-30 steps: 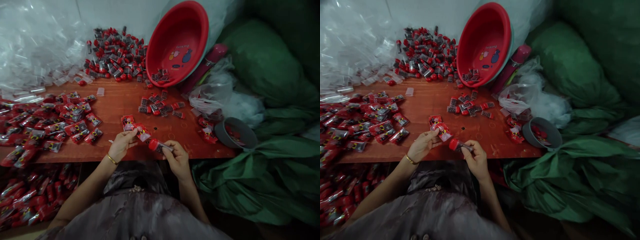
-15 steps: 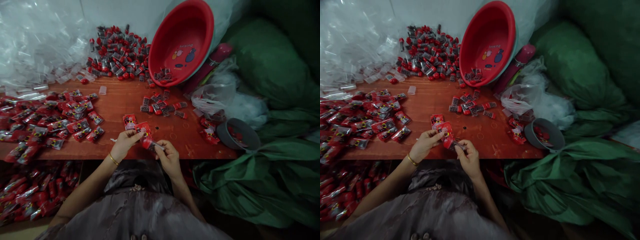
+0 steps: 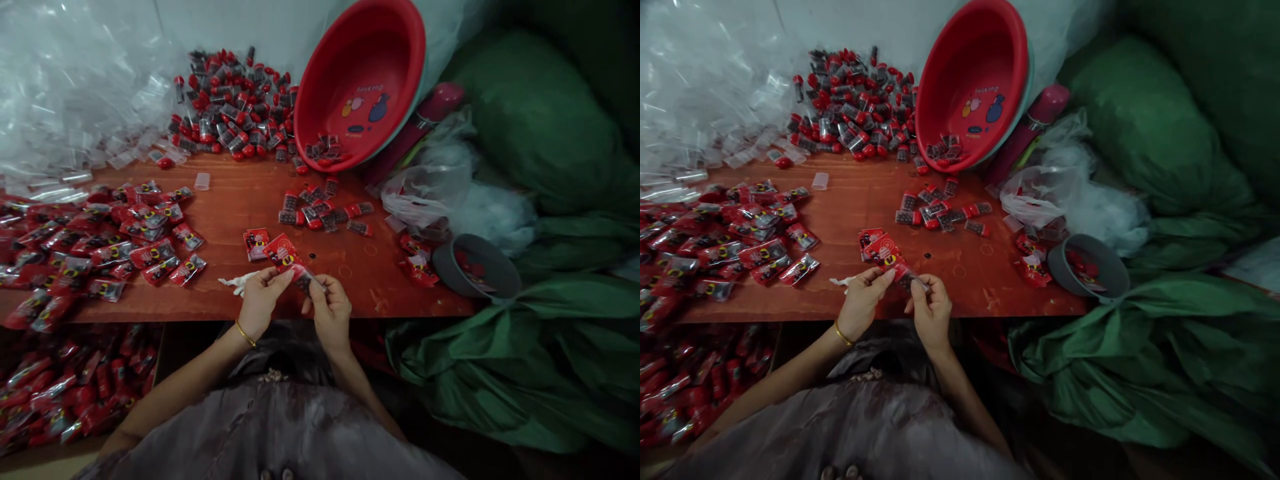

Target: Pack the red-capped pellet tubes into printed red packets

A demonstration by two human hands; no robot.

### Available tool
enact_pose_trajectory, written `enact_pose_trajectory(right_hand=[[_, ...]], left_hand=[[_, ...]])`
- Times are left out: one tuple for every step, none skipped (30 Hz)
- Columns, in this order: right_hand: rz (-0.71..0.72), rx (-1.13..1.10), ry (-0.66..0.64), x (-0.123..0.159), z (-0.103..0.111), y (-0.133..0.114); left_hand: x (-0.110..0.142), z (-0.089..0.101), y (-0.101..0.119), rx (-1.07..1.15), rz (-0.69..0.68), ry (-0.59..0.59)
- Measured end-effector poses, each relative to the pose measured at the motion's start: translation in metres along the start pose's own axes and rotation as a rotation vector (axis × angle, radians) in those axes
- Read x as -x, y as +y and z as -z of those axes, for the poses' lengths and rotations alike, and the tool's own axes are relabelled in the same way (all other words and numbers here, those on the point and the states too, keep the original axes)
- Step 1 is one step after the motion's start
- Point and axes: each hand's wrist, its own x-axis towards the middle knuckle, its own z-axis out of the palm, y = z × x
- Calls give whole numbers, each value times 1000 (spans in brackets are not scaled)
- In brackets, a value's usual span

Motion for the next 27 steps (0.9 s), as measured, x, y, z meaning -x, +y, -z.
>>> enact_pose_trajectory(right_hand=[[5,9,1,0,0,0],[10,17,-2,-1,-1,0],[12,25,-10,-2,-1,-1],[12,31,-23,-3,-1,-1],[10,33,-40,-3,0,-1],[5,30,-60,-4,0,-2],[-6,25,-83,-4,0,-2],[-18,17,-102,-4,-1,-2],[-31,5,-111,-3,-2,-1],[-43,-12,-106,-3,-4,-1],[-52,-31,-87,-2,-6,0],[-55,-48,-56,-2,-8,1],[-53,-61,-23,-2,-10,2],[-49,-65,2,-2,-13,3],[-44,-63,10,-2,-14,3],[-39,-58,5,-2,-15,3],[-36,-52,-9,-3,-16,2],[-32,-49,-26,-3,-16,2],[-28,-48,-41,-2,-16,1],[-23,-46,-50,-2,-16,0],[-14,-34,-53,-2,-16,0],[1,-7,-48,-2,-15,0],[24,35,-35,-2,-15,1],[56,89,-9,-2,-15,1],[90,147,20,-3,-14,2],[119,193,42,-4,-13,2],[132,215,45,-6,-13,2]], left_hand=[[-1,-1,1,8,12,2],[-1,-1,2,16,37,0],[-2,-2,4,22,69,-6],[-3,-2,6,27,94,-12],[-4,-1,8,26,108,-19],[-4,-1,9,20,105,-25],[-5,0,10,7,88,-36],[-5,1,11,-13,62,-52],[-5,2,11,-40,35,-72],[-5,2,10,-71,13,-97],[-5,2,9,-101,-3,-120],[-4,2,8,-128,-15,-135],[-4,2,7,-151,-21,-140],[-5,2,6,-160,-24,-134],[-5,1,5,-153,-24,-121],[-6,0,5,-131,-21,-104],[-6,-1,6,-99,-21,-84],[-7,-3,6,-62,-23,-70],[-8,-4,7,-27,-25,-62],[-8,-5,7,-3,-19,-67],[-9,-5,7,3,-7,-81],[-9,-6,7,-6,8,-100],[-9,-6,6,-30,26,-121],[-10,-5,5,-62,39,-134],[-10,-5,5,-96,40,-136],[-11,-4,4,-124,33,-130],[-12,-4,5,-141,21,-122]])
